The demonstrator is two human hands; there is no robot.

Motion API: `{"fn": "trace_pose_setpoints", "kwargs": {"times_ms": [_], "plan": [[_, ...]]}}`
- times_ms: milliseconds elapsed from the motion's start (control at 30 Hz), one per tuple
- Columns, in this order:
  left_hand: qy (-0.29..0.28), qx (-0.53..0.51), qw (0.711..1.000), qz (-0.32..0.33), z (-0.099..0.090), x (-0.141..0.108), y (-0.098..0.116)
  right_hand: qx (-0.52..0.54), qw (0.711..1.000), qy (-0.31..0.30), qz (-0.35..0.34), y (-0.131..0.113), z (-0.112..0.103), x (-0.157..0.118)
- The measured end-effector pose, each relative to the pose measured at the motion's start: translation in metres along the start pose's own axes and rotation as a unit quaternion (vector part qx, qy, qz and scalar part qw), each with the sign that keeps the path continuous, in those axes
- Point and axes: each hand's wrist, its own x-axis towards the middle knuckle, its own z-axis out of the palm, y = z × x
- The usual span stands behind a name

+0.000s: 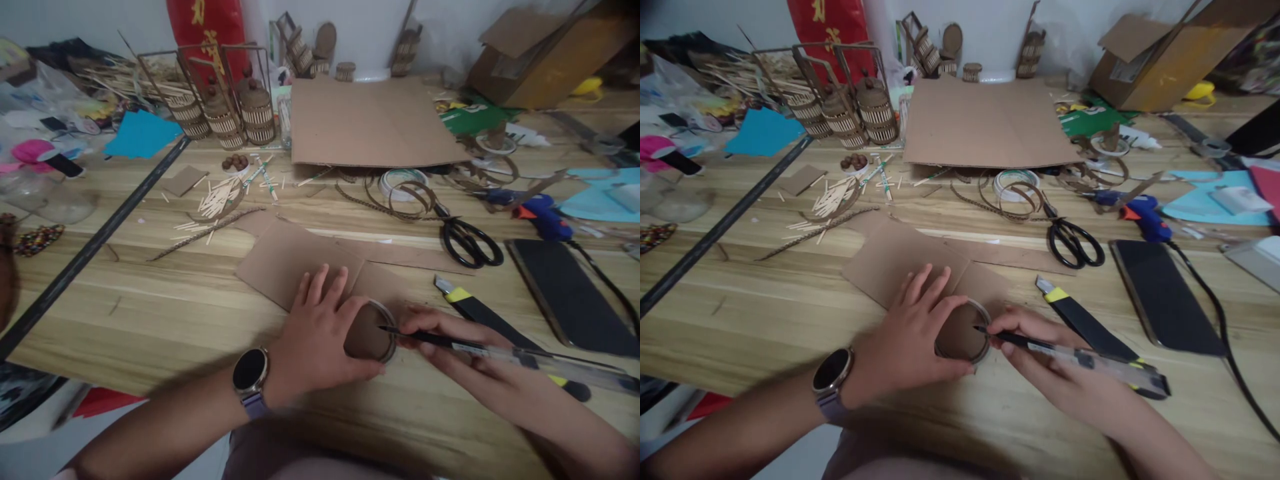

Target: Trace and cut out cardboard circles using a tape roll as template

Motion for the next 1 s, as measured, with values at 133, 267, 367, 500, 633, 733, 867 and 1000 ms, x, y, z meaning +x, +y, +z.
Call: {"fn": "trace_pose_setpoints", "kwargs": {"times_ms": [133,267,367,500,633,733,867,1000], "plan": [[-0.004,0.001,1.0,-0.007,0.002,-0.001,0.003,0.003,1.0,0.006,0.008,0.005,0.002,-0.001],[-0.006,-0.009,1.0,-0.015,0.003,-0.001,0.003,0.004,0.999,0.025,0.034,0.003,0.005,0.001],[0.007,-0.01,1.0,-0.005,0.005,-0.002,0.002,-0.002,0.999,0.004,0.036,-0.006,0.007,0.01],[0.016,-0.01,1.0,0.003,0.007,-0.003,0.002,-0.006,0.999,-0.025,0.039,-0.016,0.012,0.022],[0.025,-0.01,1.0,0.002,0.008,-0.005,0.002,0.0,0.993,-0.099,0.063,-0.02,0.017,0.028],[0.036,-0.008,0.999,0.003,0.009,-0.006,0.003,-0.029,0.99,-0.12,0.062,-0.021,0.015,0.029],[0.033,-0.007,0.999,0.002,0.01,-0.005,0.003,-0.084,0.99,-0.11,0.031,-0.021,0.008,0.035],[0.032,-0.01,0.999,0.0,0.009,-0.005,0.002,-0.119,0.989,-0.093,0.004,-0.023,0.001,0.04]]}}
